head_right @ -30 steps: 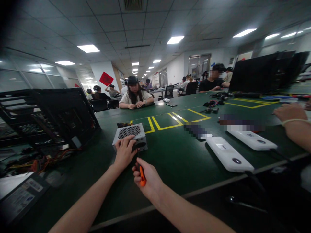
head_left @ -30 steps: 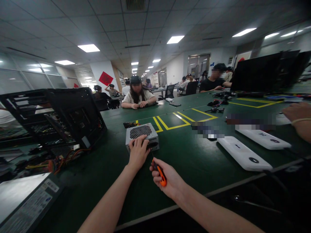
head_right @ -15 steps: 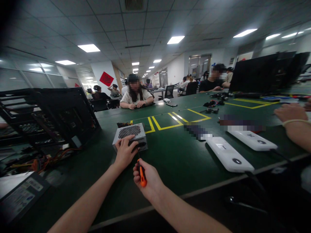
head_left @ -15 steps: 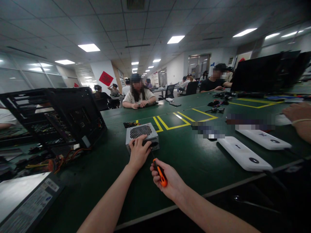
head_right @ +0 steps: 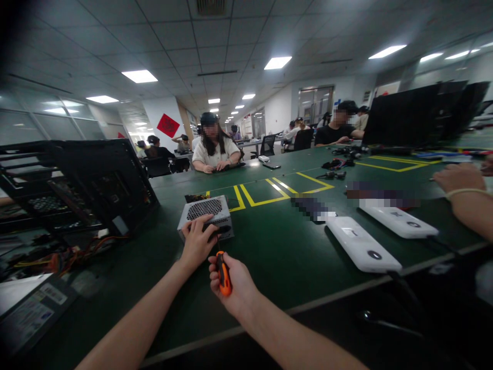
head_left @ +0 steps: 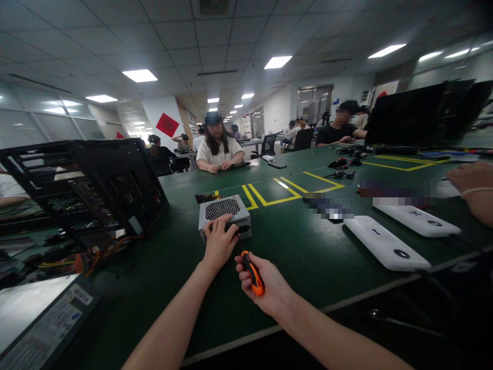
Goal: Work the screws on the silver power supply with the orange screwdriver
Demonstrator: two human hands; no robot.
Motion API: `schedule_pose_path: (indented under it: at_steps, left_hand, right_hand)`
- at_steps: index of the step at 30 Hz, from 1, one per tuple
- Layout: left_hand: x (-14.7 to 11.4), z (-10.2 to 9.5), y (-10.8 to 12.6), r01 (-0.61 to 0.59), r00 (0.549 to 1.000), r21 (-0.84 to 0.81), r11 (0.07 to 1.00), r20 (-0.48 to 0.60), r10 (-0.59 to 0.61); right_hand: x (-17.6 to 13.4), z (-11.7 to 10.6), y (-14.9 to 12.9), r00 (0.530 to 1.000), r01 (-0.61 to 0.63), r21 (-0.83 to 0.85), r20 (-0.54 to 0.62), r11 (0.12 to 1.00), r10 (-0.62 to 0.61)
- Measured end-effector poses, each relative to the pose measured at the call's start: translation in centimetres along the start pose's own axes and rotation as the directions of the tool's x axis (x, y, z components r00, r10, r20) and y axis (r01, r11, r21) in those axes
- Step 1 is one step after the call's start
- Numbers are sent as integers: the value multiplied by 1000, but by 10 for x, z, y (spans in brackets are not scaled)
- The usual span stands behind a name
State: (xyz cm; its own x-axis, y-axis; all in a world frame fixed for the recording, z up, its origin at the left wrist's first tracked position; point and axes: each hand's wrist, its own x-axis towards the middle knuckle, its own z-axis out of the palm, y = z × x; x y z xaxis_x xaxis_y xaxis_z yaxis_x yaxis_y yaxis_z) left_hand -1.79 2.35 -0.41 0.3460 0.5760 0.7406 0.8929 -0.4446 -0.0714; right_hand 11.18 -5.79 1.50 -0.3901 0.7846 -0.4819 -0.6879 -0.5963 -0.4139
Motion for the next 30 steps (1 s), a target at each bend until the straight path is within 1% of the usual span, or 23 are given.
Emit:
schedule_pose_path:
  at_steps: [6,13,18,24,30]
  left_hand:
    - [0,0,-1,-3,1000,-1,1000,1,3]
    - [0,0,-1,-2,1000,0,1000,-5,2]
    - [0,0,0,0,1000,3,1000,-2,0]
    - [0,1,-1,-3,1000,-2,1000,-8,3]
    - [0,0,0,1,1000,-4,1000,0,-1]
  right_hand:
    - [0,0,1,999,48,0,-3,999,-48]
    - [-1,1,0,1000,10,-13,-2,1000,-10]
    - [-1,2,1,998,68,-3,-16,998,-68]
    - [0,1,3,1000,17,-11,20,1000,-16]
    - [2,4,3,999,47,11,8,999,-47]
